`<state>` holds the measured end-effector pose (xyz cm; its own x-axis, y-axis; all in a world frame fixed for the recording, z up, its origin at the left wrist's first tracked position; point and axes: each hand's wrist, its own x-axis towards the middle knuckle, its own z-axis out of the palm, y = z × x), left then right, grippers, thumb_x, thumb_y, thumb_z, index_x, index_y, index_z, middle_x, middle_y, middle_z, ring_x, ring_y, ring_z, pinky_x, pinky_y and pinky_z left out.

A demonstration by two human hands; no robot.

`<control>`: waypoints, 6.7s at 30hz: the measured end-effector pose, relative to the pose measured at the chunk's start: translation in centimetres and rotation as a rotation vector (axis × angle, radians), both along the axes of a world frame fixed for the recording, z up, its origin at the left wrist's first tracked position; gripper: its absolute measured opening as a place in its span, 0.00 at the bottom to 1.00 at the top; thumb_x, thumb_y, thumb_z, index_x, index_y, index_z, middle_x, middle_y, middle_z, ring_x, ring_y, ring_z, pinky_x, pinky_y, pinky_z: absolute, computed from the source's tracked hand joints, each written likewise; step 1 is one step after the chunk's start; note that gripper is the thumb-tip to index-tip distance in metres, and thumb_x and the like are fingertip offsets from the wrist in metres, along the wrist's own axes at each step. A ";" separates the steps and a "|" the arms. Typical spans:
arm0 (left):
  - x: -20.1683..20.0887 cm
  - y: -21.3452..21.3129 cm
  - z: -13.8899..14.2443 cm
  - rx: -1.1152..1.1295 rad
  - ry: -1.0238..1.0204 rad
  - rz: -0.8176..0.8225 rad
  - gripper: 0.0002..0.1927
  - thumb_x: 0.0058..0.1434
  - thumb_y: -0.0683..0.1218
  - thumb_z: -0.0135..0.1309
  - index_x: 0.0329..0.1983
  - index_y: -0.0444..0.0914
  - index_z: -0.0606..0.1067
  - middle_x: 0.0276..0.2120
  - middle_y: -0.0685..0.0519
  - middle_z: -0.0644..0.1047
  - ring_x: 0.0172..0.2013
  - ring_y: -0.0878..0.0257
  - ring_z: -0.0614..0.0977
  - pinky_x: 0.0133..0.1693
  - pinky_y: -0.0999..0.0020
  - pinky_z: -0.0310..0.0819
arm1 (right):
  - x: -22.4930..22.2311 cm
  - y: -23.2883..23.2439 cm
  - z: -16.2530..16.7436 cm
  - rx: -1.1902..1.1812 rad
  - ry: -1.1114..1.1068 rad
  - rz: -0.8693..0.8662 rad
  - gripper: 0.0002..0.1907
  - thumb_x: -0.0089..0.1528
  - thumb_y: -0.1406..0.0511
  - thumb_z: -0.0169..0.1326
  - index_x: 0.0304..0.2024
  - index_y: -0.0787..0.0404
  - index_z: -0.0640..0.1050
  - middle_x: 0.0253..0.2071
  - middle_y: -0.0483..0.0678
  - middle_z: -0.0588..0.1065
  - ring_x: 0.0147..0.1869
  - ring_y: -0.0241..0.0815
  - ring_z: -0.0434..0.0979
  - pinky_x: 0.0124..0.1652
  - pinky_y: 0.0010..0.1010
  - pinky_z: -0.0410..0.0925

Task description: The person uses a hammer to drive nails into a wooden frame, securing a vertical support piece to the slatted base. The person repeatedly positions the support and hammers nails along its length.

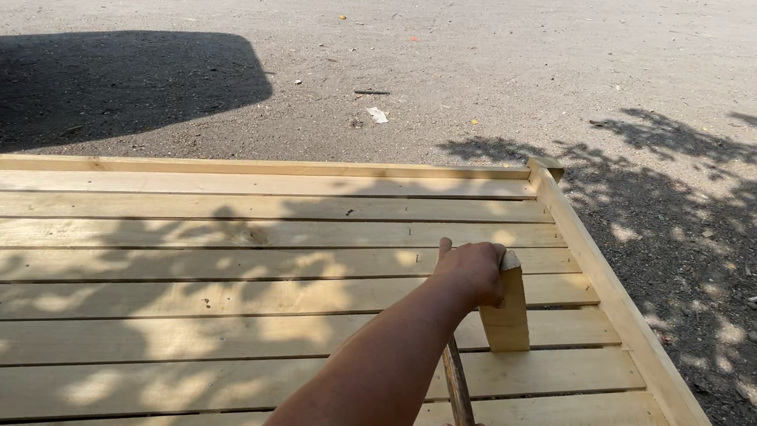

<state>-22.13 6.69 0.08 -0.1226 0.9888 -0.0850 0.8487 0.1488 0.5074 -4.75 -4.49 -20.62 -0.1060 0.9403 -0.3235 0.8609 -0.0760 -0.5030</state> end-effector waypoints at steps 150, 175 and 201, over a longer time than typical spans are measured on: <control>4.0 0.7 2.7 -0.108 -0.068 0.049 0.24 0.54 0.45 0.63 0.56 0.45 0.78 0.54 0.49 0.81 0.55 0.52 0.82 0.52 0.54 0.79 | -4.3 4.6 16.6 -0.394 -0.024 0.178 0.26 0.68 0.47 0.50 0.43 0.64 0.71 0.21 0.47 0.67 0.17 0.39 0.58 0.18 0.35 0.55; 4.7 6.7 -0.2 -0.133 0.109 -0.086 0.28 0.38 0.42 0.74 0.46 0.37 0.82 0.47 0.44 0.82 0.48 0.48 0.84 0.48 0.56 0.81 | -4.4 2.2 17.8 -0.484 0.122 0.160 0.27 0.67 0.47 0.43 0.65 0.47 0.61 0.22 0.43 0.67 0.18 0.36 0.58 0.18 0.34 0.54; 5.9 3.3 3.1 -0.081 -0.087 0.075 0.21 0.53 0.47 0.65 0.51 0.40 0.81 0.50 0.45 0.82 0.51 0.51 0.84 0.50 0.59 0.80 | -3.8 3.6 14.3 -0.484 -0.120 0.361 0.36 0.60 0.51 0.61 0.66 0.56 0.65 0.42 0.45 0.79 0.28 0.36 0.80 0.18 0.28 0.66</control>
